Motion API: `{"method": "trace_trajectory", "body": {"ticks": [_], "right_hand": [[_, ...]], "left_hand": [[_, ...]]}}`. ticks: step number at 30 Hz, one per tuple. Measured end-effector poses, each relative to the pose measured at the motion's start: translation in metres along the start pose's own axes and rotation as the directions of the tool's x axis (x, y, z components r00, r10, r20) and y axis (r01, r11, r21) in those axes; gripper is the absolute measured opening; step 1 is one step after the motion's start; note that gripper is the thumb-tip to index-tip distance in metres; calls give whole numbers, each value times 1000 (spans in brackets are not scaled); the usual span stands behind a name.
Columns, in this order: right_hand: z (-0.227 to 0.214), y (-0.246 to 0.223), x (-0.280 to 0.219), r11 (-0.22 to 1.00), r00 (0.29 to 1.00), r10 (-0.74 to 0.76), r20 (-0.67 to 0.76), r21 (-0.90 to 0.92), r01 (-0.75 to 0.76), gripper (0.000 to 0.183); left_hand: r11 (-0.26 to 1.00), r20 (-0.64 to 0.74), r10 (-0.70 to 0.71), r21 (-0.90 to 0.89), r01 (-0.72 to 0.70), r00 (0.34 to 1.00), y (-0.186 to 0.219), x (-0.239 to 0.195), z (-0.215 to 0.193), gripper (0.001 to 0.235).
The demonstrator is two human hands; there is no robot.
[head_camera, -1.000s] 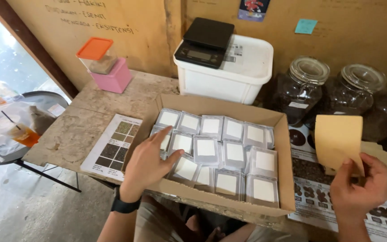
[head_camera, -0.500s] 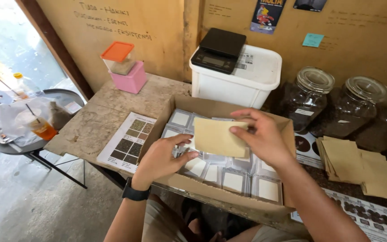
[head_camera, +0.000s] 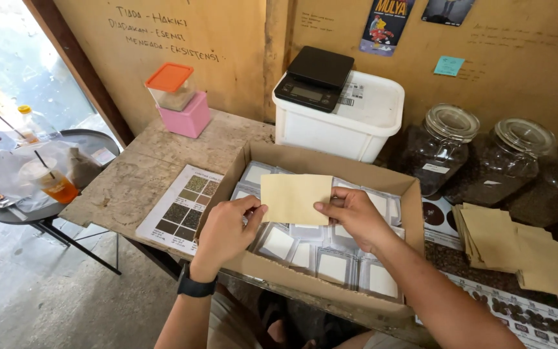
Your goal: Placing small paper labels or filters into a partitioned box containing coffee packets
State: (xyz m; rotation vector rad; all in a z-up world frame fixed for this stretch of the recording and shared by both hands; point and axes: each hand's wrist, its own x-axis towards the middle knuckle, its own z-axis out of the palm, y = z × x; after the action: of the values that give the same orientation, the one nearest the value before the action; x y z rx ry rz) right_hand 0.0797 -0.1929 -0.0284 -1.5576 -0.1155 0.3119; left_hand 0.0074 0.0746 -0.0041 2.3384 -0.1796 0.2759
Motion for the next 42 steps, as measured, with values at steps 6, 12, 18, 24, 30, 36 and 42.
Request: {"method": "trace_trajectory", "body": {"ticks": [6,12,18,24,30,36,42], "right_hand": [[-1,2,1,980,990,-128,-58,-162,117,12],[9,-15,-9,945,974,-212,-75,-268,185,11],[3,-17,-9,924,946,-300,-123,-285,256,15],[4,-21,-11,921,945,-297,-139,-305,244,16],[-9,-1,-1,903,931,-336,-140,-327,277,14],[-4,-8,-6,844,907,-407,-109,-424,328,11],[-1,-15,-13,772,861,-494,-121,-517,370,8]], "left_hand": [[999,23,-17,31,16,1000,9,-3,-4,16],[998,21,-19,55,18,1000,9,-2,-3,17],[997,14,-55,54,54,998,10,-3,-4,15],[999,14,-47,12,46,999,11,-3,-5,16],[999,9,-45,9,45,999,11,-5,-5,16],[998,17,-52,28,52,998,13,-6,-7,16],[996,27,-69,54,67,997,12,-8,-6,18]]}}
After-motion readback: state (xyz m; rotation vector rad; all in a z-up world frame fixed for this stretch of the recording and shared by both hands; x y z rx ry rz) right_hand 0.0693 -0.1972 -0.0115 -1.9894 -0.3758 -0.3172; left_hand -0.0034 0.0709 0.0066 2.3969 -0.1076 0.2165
